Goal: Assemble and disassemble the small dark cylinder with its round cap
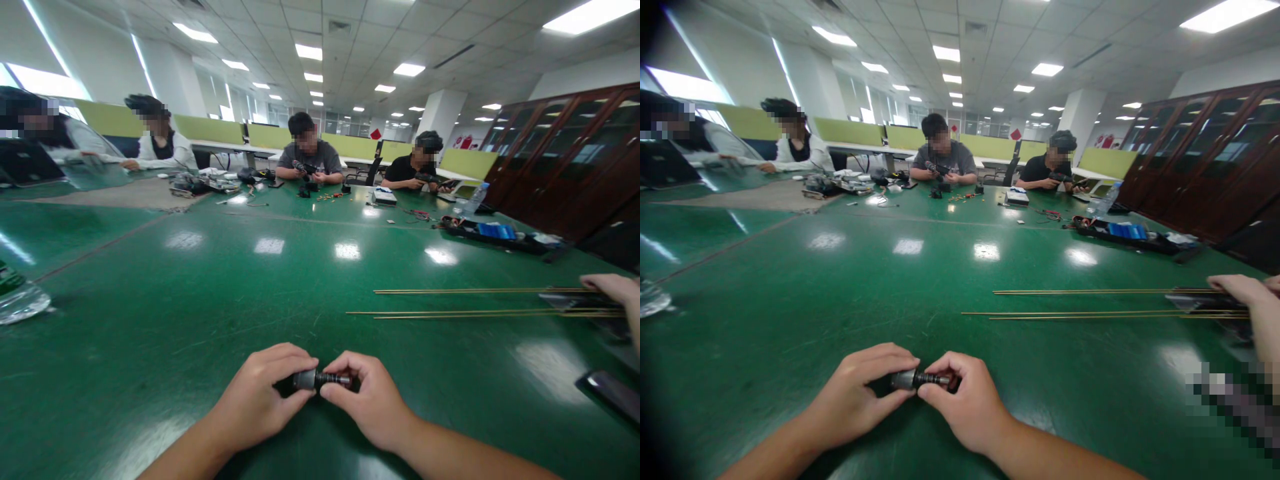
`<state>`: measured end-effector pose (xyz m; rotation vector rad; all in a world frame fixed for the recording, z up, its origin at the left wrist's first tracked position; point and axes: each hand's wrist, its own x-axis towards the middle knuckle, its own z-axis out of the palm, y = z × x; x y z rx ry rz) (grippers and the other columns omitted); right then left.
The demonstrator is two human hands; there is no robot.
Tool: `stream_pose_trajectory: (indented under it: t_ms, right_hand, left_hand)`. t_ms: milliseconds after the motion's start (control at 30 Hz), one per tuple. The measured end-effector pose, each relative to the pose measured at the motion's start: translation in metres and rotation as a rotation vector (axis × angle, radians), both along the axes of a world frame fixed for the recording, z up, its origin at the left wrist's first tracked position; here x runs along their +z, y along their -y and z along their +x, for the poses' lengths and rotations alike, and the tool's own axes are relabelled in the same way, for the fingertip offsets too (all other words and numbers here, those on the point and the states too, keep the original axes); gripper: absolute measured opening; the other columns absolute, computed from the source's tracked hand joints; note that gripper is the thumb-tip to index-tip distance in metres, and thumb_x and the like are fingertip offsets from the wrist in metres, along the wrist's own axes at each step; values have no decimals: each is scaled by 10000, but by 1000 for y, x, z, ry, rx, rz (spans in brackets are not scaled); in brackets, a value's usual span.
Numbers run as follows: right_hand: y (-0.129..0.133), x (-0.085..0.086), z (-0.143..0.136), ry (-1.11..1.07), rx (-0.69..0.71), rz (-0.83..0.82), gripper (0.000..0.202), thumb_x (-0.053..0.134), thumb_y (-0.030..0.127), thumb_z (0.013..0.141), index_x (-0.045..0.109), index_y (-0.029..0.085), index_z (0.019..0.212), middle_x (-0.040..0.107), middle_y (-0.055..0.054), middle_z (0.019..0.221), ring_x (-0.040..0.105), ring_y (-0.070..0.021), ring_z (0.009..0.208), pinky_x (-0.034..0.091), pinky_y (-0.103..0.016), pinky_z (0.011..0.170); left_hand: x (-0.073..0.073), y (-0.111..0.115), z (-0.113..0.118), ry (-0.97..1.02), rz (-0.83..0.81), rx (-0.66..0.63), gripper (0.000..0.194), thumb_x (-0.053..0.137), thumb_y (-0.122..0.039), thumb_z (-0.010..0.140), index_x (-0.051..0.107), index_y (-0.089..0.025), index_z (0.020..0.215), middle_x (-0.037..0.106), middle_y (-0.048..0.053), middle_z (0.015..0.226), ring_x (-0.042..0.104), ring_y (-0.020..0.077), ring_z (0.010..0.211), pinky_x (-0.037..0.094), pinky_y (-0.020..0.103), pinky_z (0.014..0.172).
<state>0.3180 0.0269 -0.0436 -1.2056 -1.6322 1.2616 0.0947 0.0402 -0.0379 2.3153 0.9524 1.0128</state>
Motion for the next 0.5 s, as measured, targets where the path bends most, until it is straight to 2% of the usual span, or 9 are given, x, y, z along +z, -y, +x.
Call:
stream_pose_trajectory:
  t_ms: [500]
  right_hand:
    - [1, 1, 1, 8, -4, -1, 116, 739, 252, 807, 715, 176, 890, 643, 7, 744, 539, -140, 676, 392, -247, 622]
  left_hand:
    - [0, 0, -2, 2, 21, -4, 316, 694, -176, 844, 675, -263, 1146, 700, 41, 1055, 662, 162, 947, 550, 290, 830]
